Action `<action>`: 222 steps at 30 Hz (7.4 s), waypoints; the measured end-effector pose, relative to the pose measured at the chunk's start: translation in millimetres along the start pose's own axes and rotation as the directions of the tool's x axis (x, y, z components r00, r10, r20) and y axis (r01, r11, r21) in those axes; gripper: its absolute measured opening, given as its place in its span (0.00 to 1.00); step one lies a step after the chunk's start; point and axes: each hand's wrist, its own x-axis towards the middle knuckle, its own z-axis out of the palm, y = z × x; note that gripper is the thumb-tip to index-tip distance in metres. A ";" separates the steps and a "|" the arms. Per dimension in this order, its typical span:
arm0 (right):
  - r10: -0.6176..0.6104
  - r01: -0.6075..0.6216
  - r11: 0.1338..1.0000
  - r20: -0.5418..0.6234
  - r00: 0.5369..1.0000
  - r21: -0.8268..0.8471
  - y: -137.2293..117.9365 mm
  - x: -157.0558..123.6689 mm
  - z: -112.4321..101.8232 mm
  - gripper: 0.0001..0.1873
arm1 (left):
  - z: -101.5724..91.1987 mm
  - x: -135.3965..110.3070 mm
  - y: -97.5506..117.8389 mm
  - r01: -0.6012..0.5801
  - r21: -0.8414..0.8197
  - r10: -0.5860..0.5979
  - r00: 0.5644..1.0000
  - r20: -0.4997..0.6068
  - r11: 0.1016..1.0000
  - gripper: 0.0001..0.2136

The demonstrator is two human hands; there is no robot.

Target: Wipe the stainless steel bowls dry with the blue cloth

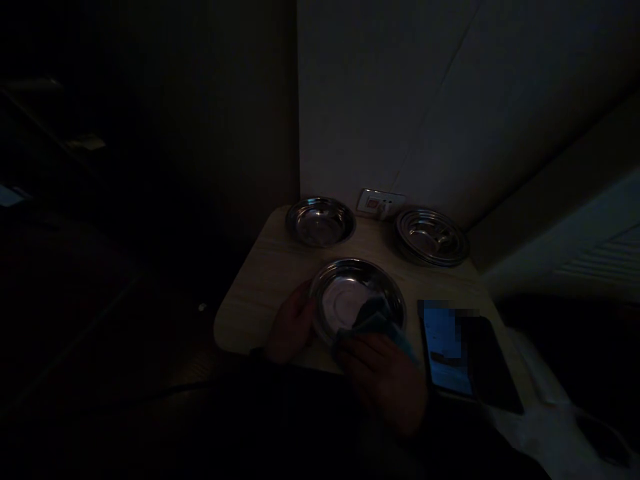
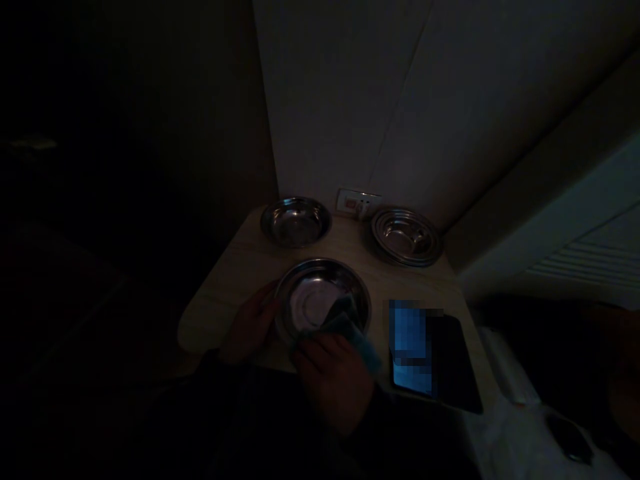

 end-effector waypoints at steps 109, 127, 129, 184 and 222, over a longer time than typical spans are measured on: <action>0.027 -0.013 0.994 -0.127 0.991 0.112 -0.8 -14.0 -3.3 0.11 | 1.4 -11.2 -3.6 0.024 -0.024 -0.024 1.000 -0.011 0.999 0.28; -0.040 0.041 0.999 -0.040 0.998 0.026 5.8 -20.1 -11.4 0.11 | 13.4 2.8 -11.0 -0.134 -0.097 0.116 0.979 -0.169 0.986 0.18; -0.026 0.027 0.999 -0.067 0.997 0.021 -0.9 -13.3 -4.0 0.11 | 10.1 4.3 -13.5 -0.100 -0.133 0.084 0.989 -0.121 0.986 0.21; -0.025 0.025 1.000 0.025 0.999 -0.001 4.9 -27.3 -16.4 0.15 | 12.7 -5.9 -10.1 -0.001 -0.091 -0.012 0.991 -0.135 0.996 0.23; -0.057 0.057 0.998 0.036 0.998 0.006 9.2 -27.9 -17.6 0.15 | -5.4 16.0 -7.6 -0.054 -0.084 0.040 0.986 -0.160 0.995 0.21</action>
